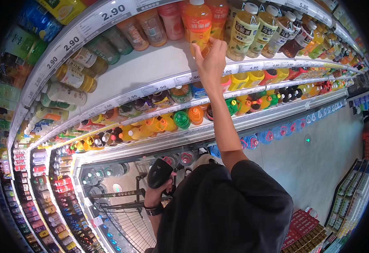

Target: The recorder uses a handheld scanner to scan the barcodes on various bottled beverages and places them into a shopping cart in a supermarket.

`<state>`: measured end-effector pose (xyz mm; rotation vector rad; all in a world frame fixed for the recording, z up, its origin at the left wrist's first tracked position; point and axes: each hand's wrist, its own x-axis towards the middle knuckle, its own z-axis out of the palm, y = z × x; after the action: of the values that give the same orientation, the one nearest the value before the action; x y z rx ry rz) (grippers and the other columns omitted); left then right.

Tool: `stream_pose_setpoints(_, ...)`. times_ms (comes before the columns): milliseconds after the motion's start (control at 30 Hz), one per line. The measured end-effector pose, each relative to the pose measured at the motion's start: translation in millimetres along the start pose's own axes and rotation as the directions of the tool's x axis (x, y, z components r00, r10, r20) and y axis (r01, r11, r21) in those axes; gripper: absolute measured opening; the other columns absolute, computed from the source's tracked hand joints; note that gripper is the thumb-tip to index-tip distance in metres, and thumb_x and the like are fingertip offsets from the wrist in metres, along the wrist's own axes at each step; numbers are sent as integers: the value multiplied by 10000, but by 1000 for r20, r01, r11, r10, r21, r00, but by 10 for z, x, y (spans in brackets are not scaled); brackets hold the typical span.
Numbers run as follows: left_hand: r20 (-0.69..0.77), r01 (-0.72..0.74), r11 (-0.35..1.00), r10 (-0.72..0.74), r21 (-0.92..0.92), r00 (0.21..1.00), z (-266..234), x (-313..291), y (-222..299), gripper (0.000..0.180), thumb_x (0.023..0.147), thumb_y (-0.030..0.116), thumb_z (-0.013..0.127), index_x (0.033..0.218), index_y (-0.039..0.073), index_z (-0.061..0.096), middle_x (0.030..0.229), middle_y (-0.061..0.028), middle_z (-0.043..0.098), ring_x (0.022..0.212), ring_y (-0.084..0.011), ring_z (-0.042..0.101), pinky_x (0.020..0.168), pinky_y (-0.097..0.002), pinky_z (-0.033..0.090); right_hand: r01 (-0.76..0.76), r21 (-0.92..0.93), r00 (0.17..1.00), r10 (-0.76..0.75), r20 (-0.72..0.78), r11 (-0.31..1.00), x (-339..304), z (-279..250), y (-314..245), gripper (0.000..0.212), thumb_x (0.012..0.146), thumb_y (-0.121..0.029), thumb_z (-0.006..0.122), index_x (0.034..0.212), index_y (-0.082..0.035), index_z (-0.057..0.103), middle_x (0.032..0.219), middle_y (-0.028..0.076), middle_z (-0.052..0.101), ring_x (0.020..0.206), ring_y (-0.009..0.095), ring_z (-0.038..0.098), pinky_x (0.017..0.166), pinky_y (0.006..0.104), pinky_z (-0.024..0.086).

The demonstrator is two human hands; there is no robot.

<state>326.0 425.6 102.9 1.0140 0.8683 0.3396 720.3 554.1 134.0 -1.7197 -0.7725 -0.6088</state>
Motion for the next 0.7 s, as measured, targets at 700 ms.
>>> stream_pose_setpoints(700, 0, 0, 998, 0, -56, 1000, 363, 59, -190, 365, 834, 156, 738, 1129, -31, 633, 719, -26, 579, 569, -95, 523, 514, -232, 398, 87, 50, 995, -89, 47, 995, 72, -62, 171, 449, 818, -254, 766, 1104, 25, 562, 999, 186, 555, 895, 387, 589, 728, 443, 490)
